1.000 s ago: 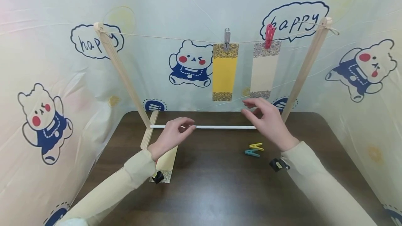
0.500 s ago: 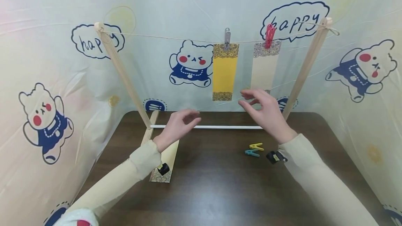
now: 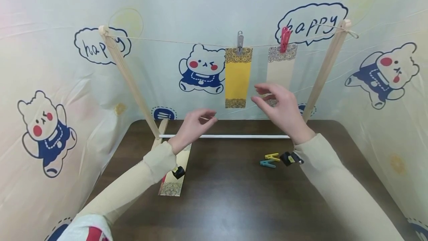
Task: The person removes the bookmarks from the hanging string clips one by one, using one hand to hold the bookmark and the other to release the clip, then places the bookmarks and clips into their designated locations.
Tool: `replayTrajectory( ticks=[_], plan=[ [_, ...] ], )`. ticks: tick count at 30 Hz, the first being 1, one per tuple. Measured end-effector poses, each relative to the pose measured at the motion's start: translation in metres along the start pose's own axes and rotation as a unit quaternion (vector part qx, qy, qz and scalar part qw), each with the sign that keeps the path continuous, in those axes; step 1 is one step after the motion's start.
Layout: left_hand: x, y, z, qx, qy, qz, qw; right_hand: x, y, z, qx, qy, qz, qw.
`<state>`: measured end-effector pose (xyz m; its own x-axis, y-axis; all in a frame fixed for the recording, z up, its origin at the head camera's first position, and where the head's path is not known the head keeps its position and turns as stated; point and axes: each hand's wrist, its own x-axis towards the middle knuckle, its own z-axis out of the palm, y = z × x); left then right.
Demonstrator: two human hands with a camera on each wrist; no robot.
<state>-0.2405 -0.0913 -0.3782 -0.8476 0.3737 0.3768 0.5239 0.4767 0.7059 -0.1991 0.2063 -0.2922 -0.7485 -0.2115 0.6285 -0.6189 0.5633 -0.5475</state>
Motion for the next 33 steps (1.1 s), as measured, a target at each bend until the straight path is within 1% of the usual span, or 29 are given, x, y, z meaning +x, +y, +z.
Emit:
replayTrajectory(
  ticks=[3, 7, 11, 16, 23, 26, 33],
  plan=[
    [0.006, 0.002, 0.002, -0.012, 0.008, -0.005, 0.9999, 0.005, -0.003, -0.002, 0.002, 0.006, 0.004, 1.0],
    [0.015, 0.003, 0.003, -0.031, 0.021, -0.016, 0.9992, 0.013, -0.009, -0.003, 0.013, 0.012, 0.022, 1.0],
    [0.021, 0.006, 0.004, -0.06, 0.039, -0.035, 0.9968, 0.022, -0.014, -0.004, 0.028, 0.02, 0.03, 0.999],
    [0.028, 0.008, 0.004, -0.078, 0.057, -0.044, 0.9944, 0.037, -0.021, -0.008, 0.028, 0.029, 0.034, 0.999],
    [0.039, 0.015, 0.008, -0.105, 0.051, -0.051, 0.9919, 0.056, -0.031, -0.013, 0.026, 0.042, 0.032, 0.998],
    [0.043, 0.016, 0.01, -0.12, 0.05, -0.056, 0.99, 0.062, -0.034, -0.013, 0.021, 0.046, 0.039, 0.998],
    [0.048, 0.018, 0.014, -0.129, 0.049, -0.057, 0.9888, 0.074, -0.038, -0.016, 0.041, 0.061, 0.041, 0.996]
  ],
)
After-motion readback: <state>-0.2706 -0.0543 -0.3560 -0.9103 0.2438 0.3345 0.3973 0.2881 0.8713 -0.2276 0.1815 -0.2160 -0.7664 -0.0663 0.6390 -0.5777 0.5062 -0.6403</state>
